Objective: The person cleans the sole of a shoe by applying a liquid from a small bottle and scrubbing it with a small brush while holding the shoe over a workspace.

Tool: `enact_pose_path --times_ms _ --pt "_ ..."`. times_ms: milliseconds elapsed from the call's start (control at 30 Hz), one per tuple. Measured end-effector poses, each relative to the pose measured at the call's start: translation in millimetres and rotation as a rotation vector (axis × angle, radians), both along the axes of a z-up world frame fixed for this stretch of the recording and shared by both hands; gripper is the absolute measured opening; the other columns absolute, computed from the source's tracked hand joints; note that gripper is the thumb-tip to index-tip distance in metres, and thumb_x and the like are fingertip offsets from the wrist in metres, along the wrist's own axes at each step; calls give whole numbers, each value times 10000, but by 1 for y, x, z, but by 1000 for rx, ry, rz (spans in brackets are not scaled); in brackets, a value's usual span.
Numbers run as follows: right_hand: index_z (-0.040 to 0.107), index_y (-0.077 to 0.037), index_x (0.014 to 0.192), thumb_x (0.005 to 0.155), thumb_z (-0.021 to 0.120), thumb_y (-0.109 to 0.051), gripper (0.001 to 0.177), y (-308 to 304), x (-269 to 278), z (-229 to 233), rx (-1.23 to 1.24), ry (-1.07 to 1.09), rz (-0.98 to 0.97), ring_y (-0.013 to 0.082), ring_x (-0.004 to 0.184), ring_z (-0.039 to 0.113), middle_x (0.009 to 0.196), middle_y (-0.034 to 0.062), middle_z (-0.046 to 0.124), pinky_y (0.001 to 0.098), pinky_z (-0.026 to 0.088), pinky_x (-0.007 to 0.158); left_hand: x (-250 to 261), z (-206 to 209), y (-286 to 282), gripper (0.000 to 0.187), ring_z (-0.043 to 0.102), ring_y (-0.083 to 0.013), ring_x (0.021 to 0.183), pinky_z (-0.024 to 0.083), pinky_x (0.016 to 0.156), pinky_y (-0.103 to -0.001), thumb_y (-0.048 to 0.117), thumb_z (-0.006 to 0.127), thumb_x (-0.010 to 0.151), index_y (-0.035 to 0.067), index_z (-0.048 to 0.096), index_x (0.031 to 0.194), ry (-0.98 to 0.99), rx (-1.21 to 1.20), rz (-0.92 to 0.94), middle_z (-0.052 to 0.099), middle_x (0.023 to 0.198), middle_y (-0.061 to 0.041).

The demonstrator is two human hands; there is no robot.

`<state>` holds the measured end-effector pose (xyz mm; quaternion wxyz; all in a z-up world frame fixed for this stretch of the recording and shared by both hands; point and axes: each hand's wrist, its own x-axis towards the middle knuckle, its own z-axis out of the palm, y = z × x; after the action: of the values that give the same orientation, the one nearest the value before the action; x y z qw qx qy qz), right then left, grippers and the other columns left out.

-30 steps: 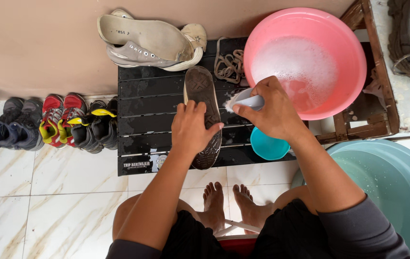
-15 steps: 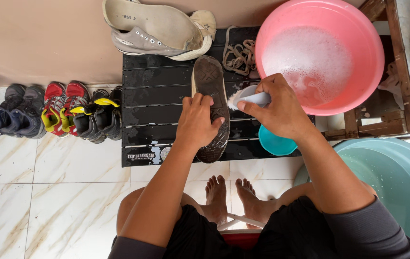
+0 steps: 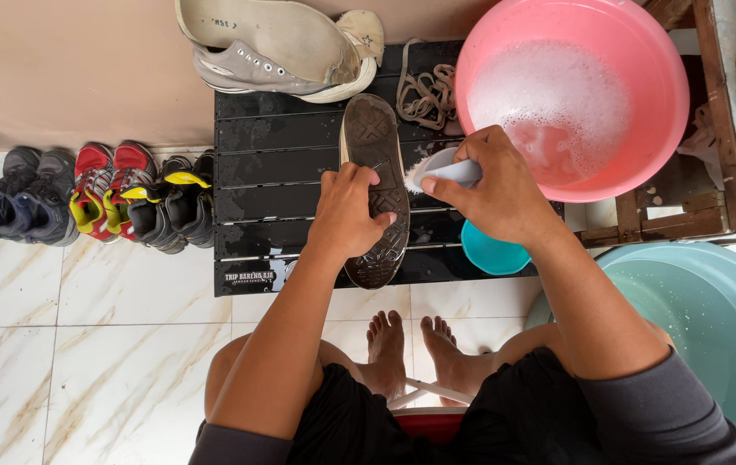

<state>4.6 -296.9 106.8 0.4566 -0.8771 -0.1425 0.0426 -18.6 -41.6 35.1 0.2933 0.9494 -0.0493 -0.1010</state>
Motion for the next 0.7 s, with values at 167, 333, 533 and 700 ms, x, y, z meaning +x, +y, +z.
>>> enact_pose_path --times_ms 167,333,533,700 --pt "726 78 1006 950 956 -314 458 0 1 -3 11 -21 4 519 942 720 1185 296 580 535 598 735 -2 7 0 685 526 -451 1382 565 1110 -534 343 957 814 51 648 1351 -23 -30 21 579 1317 -134" --pt "720 75 1017 966 941 -325 459 0 0 -3 -6 -7 11 504 975 722 1199 282 574 525 608 753 0 1 0 642 522 -443 1394 562 1119 -521 307 934 823 66 659 1351 0 -29 22 588 1324 -112" --pt "735 91 1023 958 954 -305 457 0 -1 -4 -1 -9 13 544 975 716 1179 311 569 563 605 766 0 3 1 705 515 -444 1403 549 1133 -527 340 946 797 63 647 1371 7 -29 21 582 1331 -121" --pt "727 99 1031 972 945 -302 460 0 -2 -3 4 -21 23 559 991 713 1182 308 565 572 610 776 -1 3 2 706 514 -436 1400 539 1139 -517 340 943 785 71 651 1369 25 -44 31 586 1321 -103"
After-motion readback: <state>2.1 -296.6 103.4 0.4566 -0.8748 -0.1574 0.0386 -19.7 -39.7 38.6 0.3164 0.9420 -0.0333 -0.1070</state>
